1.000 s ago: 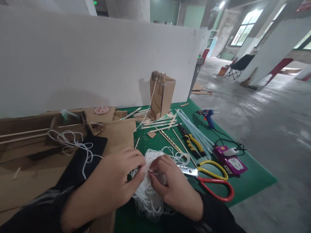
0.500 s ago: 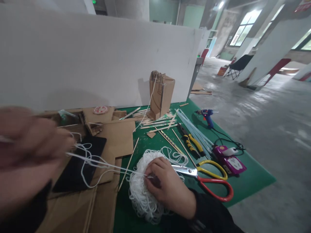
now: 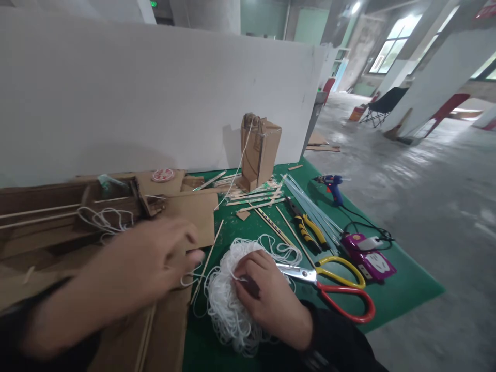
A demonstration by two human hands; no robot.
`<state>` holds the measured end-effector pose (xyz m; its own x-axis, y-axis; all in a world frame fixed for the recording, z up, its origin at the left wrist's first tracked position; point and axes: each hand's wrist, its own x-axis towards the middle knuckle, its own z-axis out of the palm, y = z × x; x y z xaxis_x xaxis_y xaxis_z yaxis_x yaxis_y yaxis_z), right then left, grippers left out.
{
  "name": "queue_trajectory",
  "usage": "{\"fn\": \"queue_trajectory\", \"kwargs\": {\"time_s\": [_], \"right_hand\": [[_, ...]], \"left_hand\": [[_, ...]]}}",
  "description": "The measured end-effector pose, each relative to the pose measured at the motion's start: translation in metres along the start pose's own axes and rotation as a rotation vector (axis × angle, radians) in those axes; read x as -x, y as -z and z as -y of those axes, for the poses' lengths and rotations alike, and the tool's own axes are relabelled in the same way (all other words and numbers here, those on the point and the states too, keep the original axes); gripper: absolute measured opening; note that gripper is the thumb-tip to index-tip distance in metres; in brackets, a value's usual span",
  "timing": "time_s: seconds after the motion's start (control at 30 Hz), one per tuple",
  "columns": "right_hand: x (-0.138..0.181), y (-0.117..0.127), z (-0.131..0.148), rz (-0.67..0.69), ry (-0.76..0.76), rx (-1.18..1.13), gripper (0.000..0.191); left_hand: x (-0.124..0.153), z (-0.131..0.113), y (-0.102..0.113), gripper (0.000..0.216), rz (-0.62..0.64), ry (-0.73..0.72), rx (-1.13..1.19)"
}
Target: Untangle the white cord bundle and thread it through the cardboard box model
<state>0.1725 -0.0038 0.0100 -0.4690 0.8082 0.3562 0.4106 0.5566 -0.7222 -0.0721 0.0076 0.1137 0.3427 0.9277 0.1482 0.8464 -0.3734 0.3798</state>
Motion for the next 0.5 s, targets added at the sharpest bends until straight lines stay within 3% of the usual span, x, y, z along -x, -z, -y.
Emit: {"fn": "queue_trajectory", "kwargs": {"time_s": [0.1,0.2,0.37,0.5], "right_hand": [[0.001,-0.002,-0.003,-0.023,0.026,-0.004,0.009],[0.001,-0.003,-0.005,-0.045,0.053,-0.019,0.010],[0.000,0.000,-0.002,-0.035,0.052,-0.015,0.006],[0.000,0.001,-0.002,-0.030,0.031,-0.020,0.009]], "left_hand": [[-0.005,-0.030,-0.044,0.022,0.253,-0.196,-0.010],[-0.008,-0.035,-0.063,0.014,0.273,-0.227,-0.016],[-0.009,-0.029,-0.051,0.020,0.233,-0.274,0.090],[-0.011,-0.030,-0.027,0.026,0.220,-0.050,0.570]]}}
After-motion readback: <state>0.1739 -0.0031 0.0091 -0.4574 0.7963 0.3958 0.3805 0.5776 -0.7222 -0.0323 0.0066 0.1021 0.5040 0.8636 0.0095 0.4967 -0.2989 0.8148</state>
